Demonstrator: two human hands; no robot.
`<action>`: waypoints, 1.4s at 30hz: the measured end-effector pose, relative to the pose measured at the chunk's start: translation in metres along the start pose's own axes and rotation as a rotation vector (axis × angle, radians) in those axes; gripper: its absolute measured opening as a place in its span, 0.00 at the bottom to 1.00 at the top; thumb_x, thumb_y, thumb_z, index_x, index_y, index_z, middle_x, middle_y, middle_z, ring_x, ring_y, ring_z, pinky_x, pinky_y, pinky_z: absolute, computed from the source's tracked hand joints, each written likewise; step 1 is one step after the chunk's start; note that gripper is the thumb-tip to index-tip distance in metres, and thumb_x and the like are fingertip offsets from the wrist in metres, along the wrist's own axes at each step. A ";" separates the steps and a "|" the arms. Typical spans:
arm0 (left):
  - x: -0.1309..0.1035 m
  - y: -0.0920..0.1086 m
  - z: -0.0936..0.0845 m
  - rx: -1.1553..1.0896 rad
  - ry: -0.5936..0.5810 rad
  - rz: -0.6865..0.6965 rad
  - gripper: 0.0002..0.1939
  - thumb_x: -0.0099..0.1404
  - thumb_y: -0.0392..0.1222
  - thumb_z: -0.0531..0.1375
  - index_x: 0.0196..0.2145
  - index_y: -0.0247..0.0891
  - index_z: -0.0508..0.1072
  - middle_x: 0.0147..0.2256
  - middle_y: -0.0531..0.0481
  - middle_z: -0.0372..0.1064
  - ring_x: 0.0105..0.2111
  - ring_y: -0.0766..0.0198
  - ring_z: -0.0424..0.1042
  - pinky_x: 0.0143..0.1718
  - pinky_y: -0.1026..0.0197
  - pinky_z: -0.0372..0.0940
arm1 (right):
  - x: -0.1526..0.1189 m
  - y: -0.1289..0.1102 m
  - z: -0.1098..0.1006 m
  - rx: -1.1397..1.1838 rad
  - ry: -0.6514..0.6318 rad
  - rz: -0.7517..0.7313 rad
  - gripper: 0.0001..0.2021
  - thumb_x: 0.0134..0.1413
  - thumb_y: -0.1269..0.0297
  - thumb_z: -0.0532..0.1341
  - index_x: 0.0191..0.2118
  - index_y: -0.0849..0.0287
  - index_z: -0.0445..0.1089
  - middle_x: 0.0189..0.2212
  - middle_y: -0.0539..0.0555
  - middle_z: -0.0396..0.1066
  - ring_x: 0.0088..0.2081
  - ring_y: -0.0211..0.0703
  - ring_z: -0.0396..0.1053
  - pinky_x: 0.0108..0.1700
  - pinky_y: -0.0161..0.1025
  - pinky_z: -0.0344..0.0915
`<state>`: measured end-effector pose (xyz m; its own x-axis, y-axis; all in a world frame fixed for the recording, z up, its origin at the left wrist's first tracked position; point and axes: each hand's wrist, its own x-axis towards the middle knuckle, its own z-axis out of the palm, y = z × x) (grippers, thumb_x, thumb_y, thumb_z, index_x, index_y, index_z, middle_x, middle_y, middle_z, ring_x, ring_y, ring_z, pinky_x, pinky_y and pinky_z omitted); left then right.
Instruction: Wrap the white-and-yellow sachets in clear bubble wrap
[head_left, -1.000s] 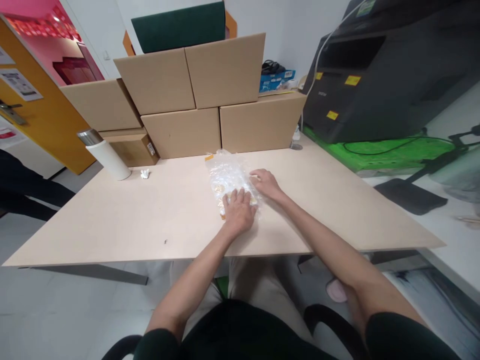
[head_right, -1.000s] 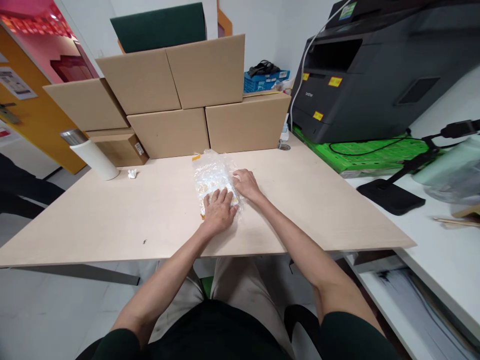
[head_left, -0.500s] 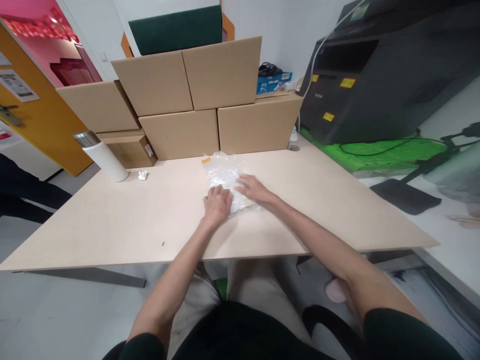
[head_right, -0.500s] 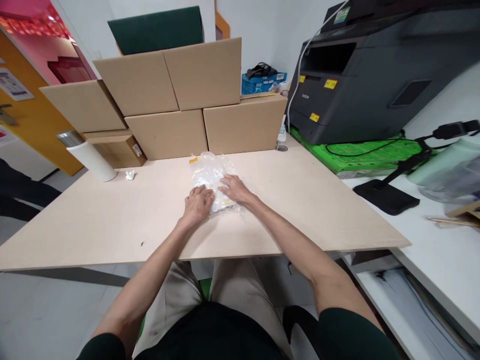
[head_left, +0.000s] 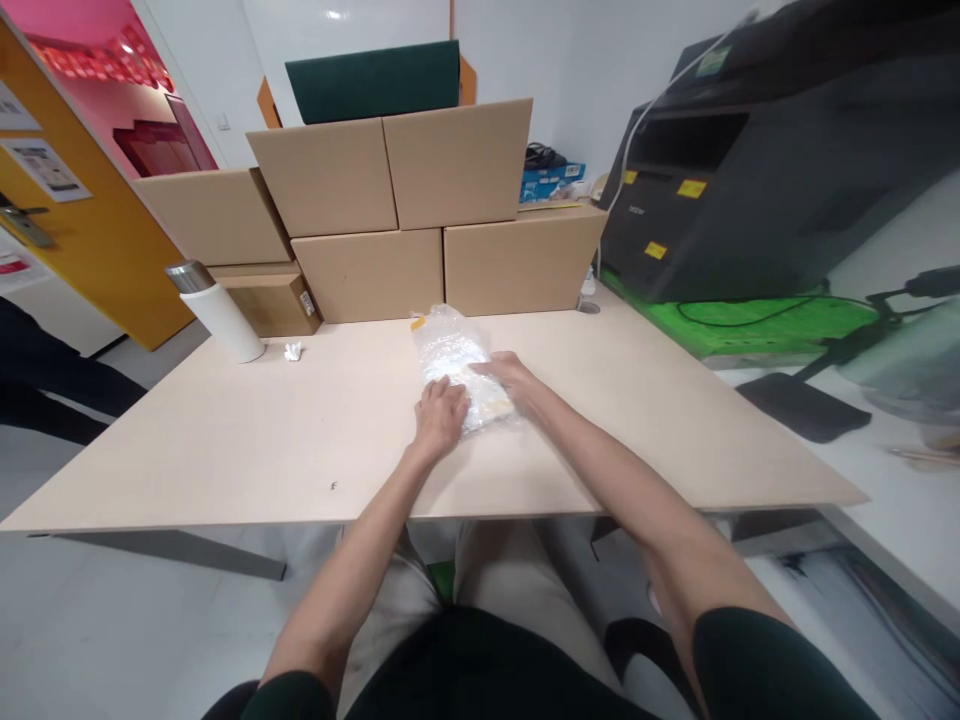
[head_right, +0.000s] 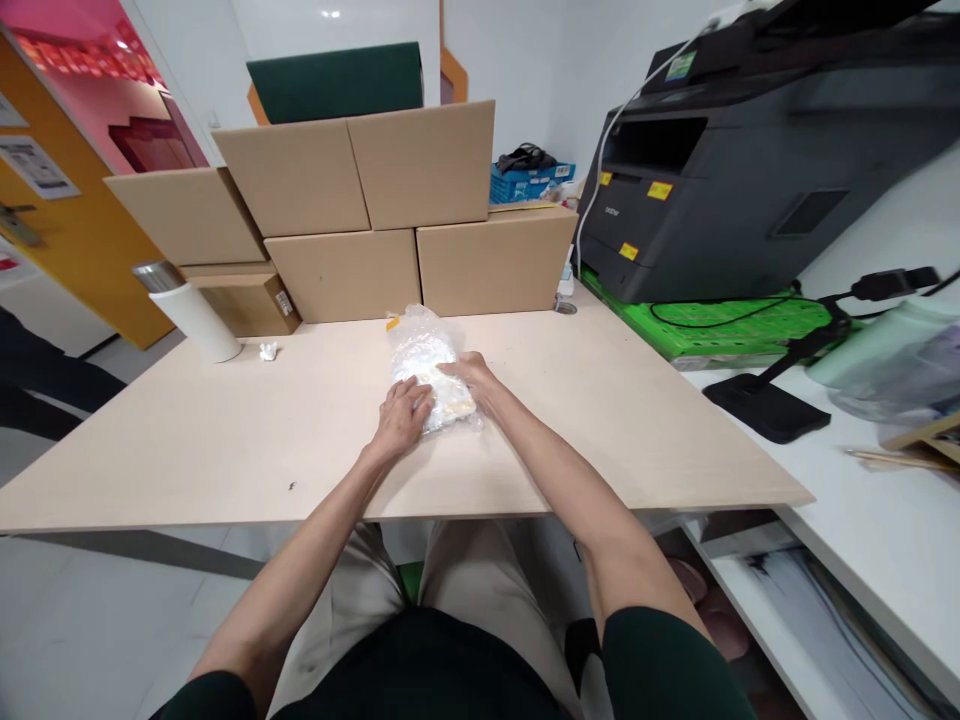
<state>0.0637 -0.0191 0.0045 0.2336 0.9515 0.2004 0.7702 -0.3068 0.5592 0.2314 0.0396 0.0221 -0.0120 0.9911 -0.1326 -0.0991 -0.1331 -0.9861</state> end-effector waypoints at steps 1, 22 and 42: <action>-0.001 -0.003 -0.002 -0.025 -0.002 0.010 0.20 0.70 0.48 0.53 0.55 0.41 0.72 0.64 0.39 0.59 0.66 0.46 0.54 0.62 0.38 0.54 | -0.004 -0.002 0.002 0.005 0.017 0.008 0.16 0.31 0.64 0.74 0.26 0.60 0.68 0.19 0.50 0.69 0.25 0.43 0.68 0.29 0.39 0.66; -0.034 -0.015 -0.130 -0.780 -0.192 0.109 0.42 0.56 0.78 0.53 0.56 0.46 0.72 0.54 0.38 0.70 0.51 0.48 0.72 0.49 0.47 0.69 | -0.113 -0.062 0.005 -0.223 -0.609 -0.461 0.08 0.48 0.60 0.70 0.34 0.56 0.78 0.33 0.51 0.76 0.37 0.44 0.73 0.41 0.40 0.70; -0.074 0.028 -0.233 -0.172 -0.666 0.463 0.16 0.65 0.42 0.62 0.50 0.42 0.74 0.45 0.45 0.76 0.46 0.55 0.75 0.50 0.53 0.68 | -0.173 -0.099 -0.002 -0.921 -0.777 -1.182 0.16 0.65 0.76 0.50 0.49 0.56 0.71 0.50 0.58 0.75 0.45 0.42 0.70 0.48 0.44 0.66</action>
<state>-0.0701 -0.1034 0.1923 0.8491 0.5261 -0.0477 0.4207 -0.6188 0.6634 0.2452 -0.1182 0.1427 -0.8409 0.2703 0.4689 0.1573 0.9510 -0.2661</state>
